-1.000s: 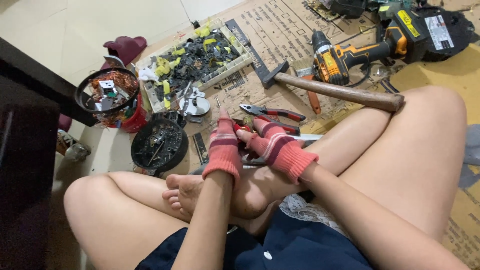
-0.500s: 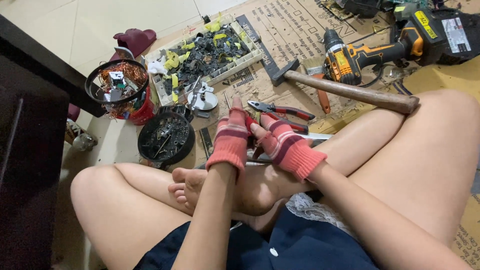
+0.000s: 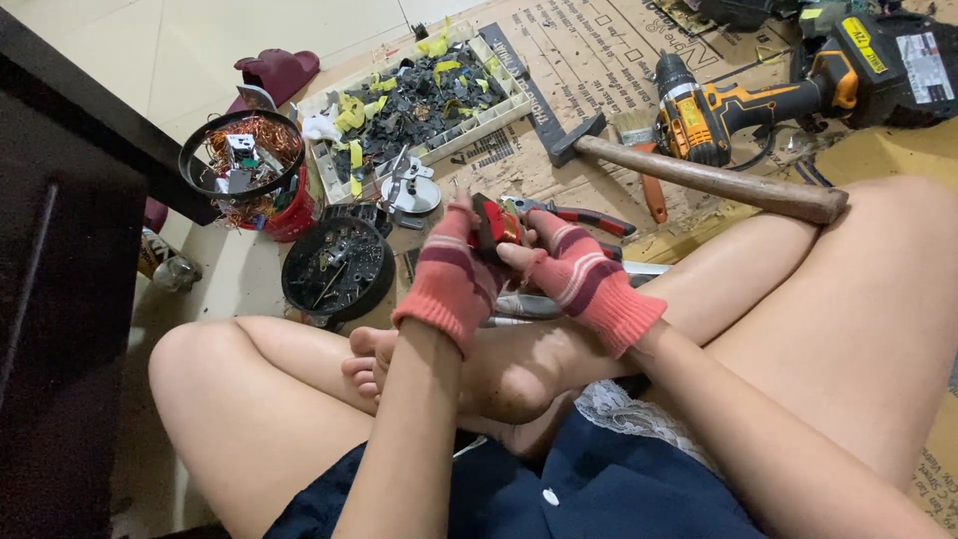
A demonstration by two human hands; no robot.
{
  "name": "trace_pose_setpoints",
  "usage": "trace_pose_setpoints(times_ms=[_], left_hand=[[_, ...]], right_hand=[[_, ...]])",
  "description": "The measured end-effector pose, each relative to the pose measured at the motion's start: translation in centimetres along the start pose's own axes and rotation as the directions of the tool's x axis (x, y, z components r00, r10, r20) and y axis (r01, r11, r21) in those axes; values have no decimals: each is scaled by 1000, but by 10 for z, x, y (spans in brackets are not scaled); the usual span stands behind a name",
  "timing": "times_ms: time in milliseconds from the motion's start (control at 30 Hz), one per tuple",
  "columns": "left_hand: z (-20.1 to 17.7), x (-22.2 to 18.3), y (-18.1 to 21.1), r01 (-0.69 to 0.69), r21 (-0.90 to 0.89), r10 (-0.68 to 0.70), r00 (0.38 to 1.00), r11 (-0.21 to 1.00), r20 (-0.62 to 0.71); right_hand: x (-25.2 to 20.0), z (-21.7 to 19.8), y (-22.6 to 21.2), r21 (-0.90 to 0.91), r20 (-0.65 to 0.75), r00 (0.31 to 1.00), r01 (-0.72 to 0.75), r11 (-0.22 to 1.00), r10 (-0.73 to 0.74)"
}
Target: A person sitting on the floor uses pliers and a hammer to disassemble a small electronic transformer on a cardboard workspace.
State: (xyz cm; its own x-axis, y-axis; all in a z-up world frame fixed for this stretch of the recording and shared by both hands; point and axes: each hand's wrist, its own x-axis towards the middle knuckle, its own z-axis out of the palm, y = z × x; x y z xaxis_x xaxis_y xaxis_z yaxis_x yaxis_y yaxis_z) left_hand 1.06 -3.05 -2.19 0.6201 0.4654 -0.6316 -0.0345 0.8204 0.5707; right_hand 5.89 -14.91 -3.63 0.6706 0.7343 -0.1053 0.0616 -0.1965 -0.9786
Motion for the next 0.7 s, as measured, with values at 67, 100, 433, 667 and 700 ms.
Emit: trace_pose_setpoints(times_ms=[67,100,433,667,700], left_hand=[[6,-11,1,-1,69,-3,998,998,64],[5,-11,1,-1,69,-3,998,998,64],[-18,37,-10,-47,249,44,999,967,18],[-26,51,-4,-14,227,12,1000,974,14],[-20,40,-1,-14,227,11,1000,974,13]], right_hand=[[1,0,1,161,-60,998,-14,987,24],[2,-1,2,161,-60,998,-14,987,24],[2,-2,4,268,-43,999,0,963,12],[-7,2,-6,12,-180,984,-3,1000,6],[-7,2,-8,12,-179,984,-4,1000,6]])
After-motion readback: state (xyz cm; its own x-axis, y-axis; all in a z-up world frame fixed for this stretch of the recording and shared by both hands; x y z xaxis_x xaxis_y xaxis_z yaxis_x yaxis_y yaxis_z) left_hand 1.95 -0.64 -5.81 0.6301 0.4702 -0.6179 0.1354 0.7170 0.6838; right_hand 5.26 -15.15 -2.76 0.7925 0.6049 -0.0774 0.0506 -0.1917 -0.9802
